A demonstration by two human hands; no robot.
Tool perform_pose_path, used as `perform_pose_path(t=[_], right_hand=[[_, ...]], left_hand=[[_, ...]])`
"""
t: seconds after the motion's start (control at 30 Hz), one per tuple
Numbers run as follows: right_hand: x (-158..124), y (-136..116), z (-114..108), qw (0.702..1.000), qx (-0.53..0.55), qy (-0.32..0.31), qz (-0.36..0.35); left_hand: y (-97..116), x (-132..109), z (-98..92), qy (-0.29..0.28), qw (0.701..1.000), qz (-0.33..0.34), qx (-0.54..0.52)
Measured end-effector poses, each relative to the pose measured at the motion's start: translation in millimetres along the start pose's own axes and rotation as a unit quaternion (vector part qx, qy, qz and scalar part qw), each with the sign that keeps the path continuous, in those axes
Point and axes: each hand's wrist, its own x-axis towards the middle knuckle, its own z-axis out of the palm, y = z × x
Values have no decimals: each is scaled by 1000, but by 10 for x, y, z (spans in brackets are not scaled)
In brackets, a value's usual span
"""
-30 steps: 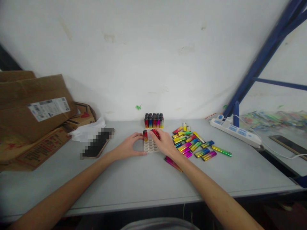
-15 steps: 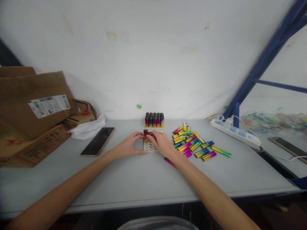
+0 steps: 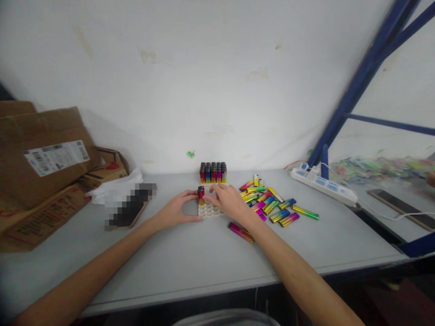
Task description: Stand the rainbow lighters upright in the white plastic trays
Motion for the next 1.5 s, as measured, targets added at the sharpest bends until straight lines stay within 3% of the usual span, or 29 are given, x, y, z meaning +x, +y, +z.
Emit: perform_pose_path(t=[0.13, 0.27, 0.37, 0.5, 0.57, 0.67, 0.73, 0.8, 0.97, 1.13, 1.37, 1.43, 1.5], right_hand=[[-132, 555, -314, 996, -18, 32, 84], [-318, 1021, -624, 991, -56, -25, 115], [-414, 1170, -722, 988, -31, -94, 116], [-421, 1213, -672, 981, -34, -150, 114], [-395, 1200, -629, 985, -42, -127, 109], [-348, 1127, -580, 994, -22, -29, 105], [-312, 1037, -543, 992, 34, 32, 115], [-270, 921, -489, 981, 129, 55, 133], [-179, 613, -296, 928, 327, 57, 170], [-129, 389, -106, 857, 465, 106, 195], [-114, 63, -4, 751, 643, 21, 146], [-118, -18, 9, 746, 646, 15, 159], [-122, -66, 32, 768, 613, 26, 181]], left_hand=[[-9, -2, 2, -6, 1000, -11, 5], [-5, 0, -3, -9, 1000, -16, 6], [8, 2, -13, -8, 1000, -13, 9], [12, 5, -17, -5, 1000, -11, 10], [6, 7, -13, -3, 1000, -8, 9], [3, 9, -9, 1, 1000, -5, 8], [6, 10, -9, 0, 1000, -6, 10], [10, 10, -9, -4, 1000, -8, 12], [6, 8, -3, 1, 1000, -1, 9], [18, 9, -9, -2, 1000, -3, 7], [51, 10, -29, -5, 1000, 10, 4], [47, 10, -28, -8, 1000, 10, 5], [41, 10, -26, -9, 1000, 11, 5]])
